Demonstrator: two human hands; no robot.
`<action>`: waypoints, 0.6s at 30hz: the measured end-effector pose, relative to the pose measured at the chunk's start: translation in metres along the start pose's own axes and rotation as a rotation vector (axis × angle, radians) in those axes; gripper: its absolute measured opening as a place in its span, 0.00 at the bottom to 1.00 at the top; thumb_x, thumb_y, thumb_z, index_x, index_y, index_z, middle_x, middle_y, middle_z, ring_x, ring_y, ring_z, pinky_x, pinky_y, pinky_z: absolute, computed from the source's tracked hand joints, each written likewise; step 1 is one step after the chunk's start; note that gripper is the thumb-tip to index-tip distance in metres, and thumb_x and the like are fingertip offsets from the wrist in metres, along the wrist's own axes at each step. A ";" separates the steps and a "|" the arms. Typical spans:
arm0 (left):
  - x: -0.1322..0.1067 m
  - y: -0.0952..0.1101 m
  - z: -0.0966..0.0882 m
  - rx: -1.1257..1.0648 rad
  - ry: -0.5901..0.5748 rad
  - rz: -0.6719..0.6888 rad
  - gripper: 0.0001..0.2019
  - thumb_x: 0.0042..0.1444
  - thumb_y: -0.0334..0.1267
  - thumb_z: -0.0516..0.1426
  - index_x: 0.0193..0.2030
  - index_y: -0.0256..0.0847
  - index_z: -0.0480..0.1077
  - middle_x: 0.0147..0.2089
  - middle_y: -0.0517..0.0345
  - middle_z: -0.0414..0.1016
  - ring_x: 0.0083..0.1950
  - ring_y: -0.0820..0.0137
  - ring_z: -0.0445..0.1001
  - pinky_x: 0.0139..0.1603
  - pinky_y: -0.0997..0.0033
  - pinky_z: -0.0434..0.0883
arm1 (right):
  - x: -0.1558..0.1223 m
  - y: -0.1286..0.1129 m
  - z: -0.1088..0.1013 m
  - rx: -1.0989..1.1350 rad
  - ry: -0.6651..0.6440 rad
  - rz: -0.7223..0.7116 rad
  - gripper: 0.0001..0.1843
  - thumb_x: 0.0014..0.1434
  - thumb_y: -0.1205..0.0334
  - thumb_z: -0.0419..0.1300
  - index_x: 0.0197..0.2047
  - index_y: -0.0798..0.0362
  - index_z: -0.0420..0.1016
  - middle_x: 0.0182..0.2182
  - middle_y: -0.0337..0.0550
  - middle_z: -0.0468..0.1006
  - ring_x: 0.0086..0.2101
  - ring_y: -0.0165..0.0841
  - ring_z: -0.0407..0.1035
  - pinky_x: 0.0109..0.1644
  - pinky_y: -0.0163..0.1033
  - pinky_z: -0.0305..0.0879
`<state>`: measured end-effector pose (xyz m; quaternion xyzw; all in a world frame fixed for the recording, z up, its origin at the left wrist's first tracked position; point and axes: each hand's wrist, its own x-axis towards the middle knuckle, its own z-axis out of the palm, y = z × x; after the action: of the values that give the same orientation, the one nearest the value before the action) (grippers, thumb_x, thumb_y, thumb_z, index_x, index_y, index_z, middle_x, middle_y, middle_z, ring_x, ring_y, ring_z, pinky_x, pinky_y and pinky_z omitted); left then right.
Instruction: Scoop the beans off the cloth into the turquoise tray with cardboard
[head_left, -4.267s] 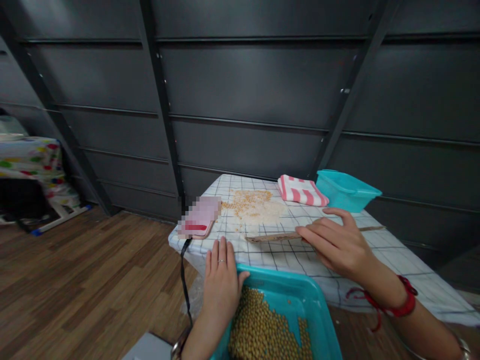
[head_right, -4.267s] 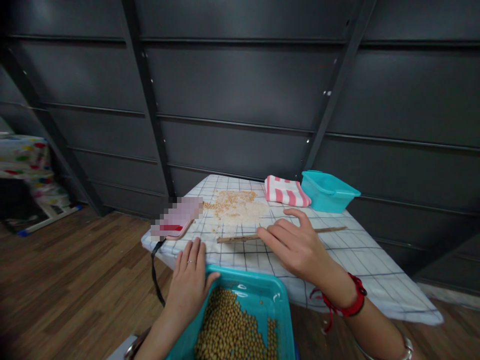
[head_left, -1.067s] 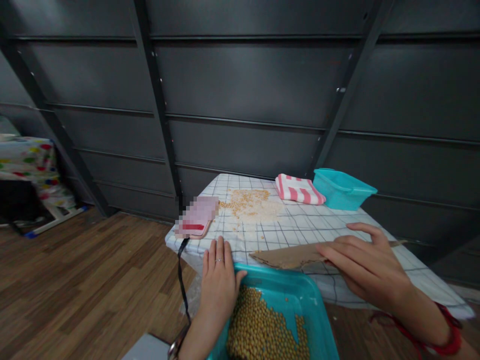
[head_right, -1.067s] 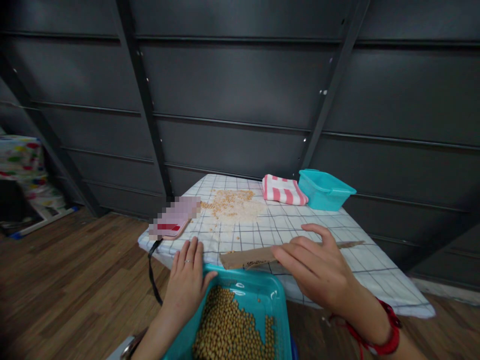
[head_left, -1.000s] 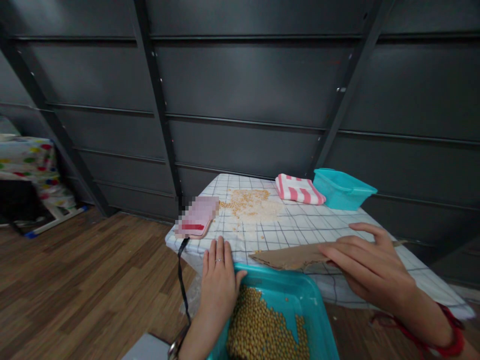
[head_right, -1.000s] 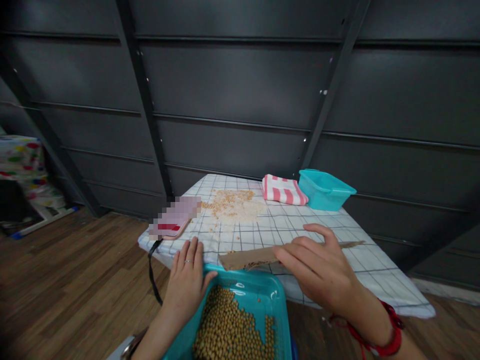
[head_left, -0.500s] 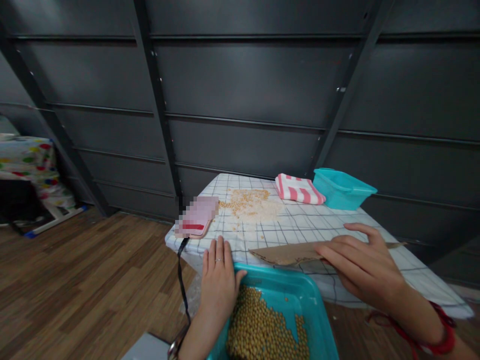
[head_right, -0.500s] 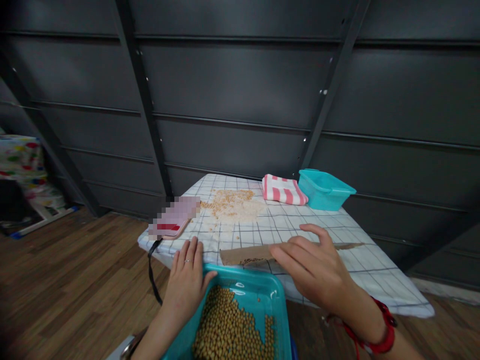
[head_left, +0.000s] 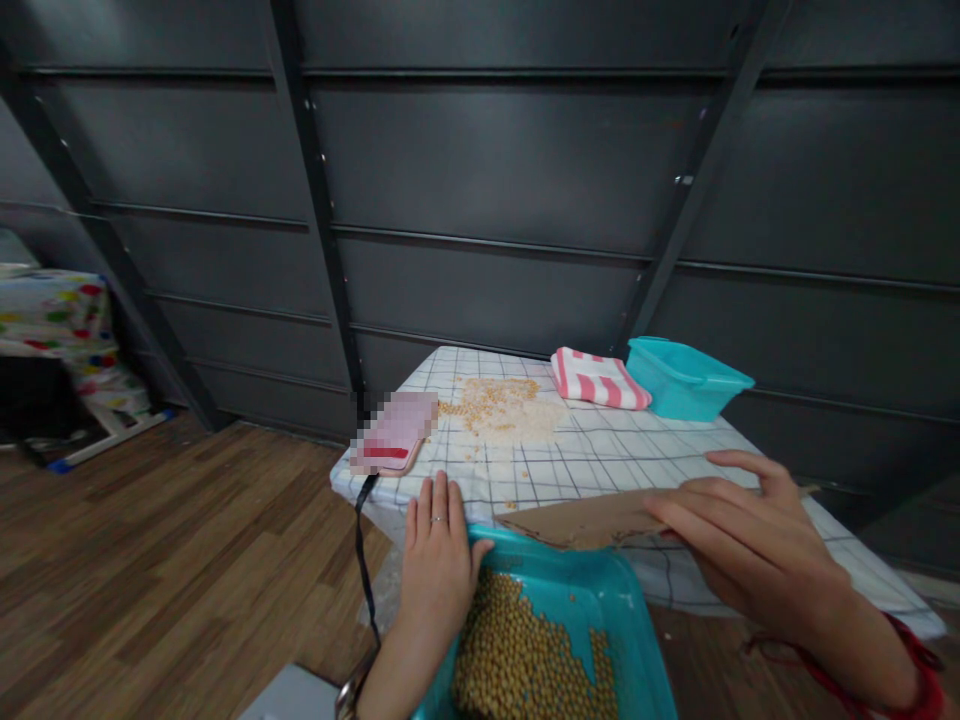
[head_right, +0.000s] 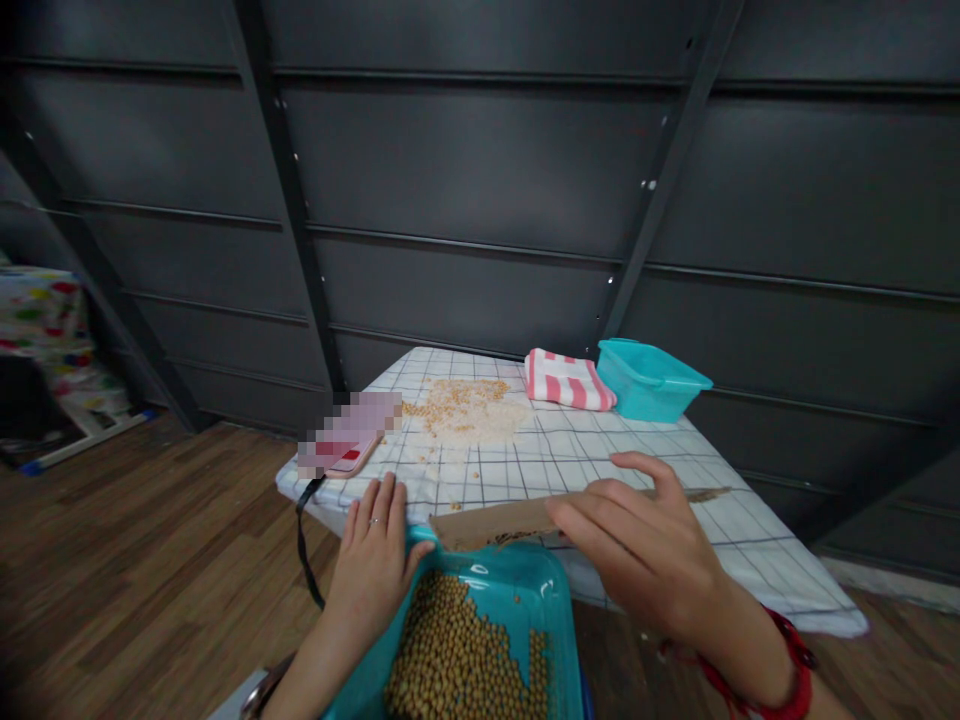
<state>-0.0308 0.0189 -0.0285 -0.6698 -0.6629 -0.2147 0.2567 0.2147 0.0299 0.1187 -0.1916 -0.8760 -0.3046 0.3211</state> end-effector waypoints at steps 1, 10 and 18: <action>0.000 0.000 0.000 0.002 0.002 0.001 0.28 0.56 0.49 0.46 0.55 0.26 0.61 0.58 0.34 0.64 0.59 0.49 0.60 0.53 0.48 0.64 | 0.001 0.001 0.000 -0.016 0.017 -0.005 0.16 0.53 0.79 0.48 0.40 0.51 0.65 0.25 0.35 0.75 0.26 0.26 0.67 0.48 0.44 0.55; 0.000 0.001 -0.001 0.005 -0.006 0.007 0.29 0.56 0.50 0.46 0.55 0.25 0.60 0.58 0.32 0.64 0.59 0.48 0.60 0.53 0.46 0.64 | 0.002 0.002 0.008 -0.093 -0.022 -0.053 0.14 0.53 0.80 0.49 0.40 0.56 0.66 0.25 0.39 0.75 0.26 0.27 0.66 0.47 0.46 0.55; -0.002 0.000 0.003 -0.015 -0.007 -0.008 0.28 0.56 0.49 0.46 0.56 0.27 0.60 0.59 0.35 0.63 0.60 0.50 0.59 0.55 0.48 0.62 | 0.000 0.000 0.007 -0.071 -0.053 -0.058 0.14 0.55 0.79 0.46 0.38 0.54 0.65 0.24 0.36 0.74 0.25 0.26 0.65 0.47 0.44 0.54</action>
<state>-0.0315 0.0192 -0.0319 -0.6696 -0.6649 -0.2185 0.2486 0.2116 0.0346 0.1151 -0.1854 -0.8781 -0.3394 0.2817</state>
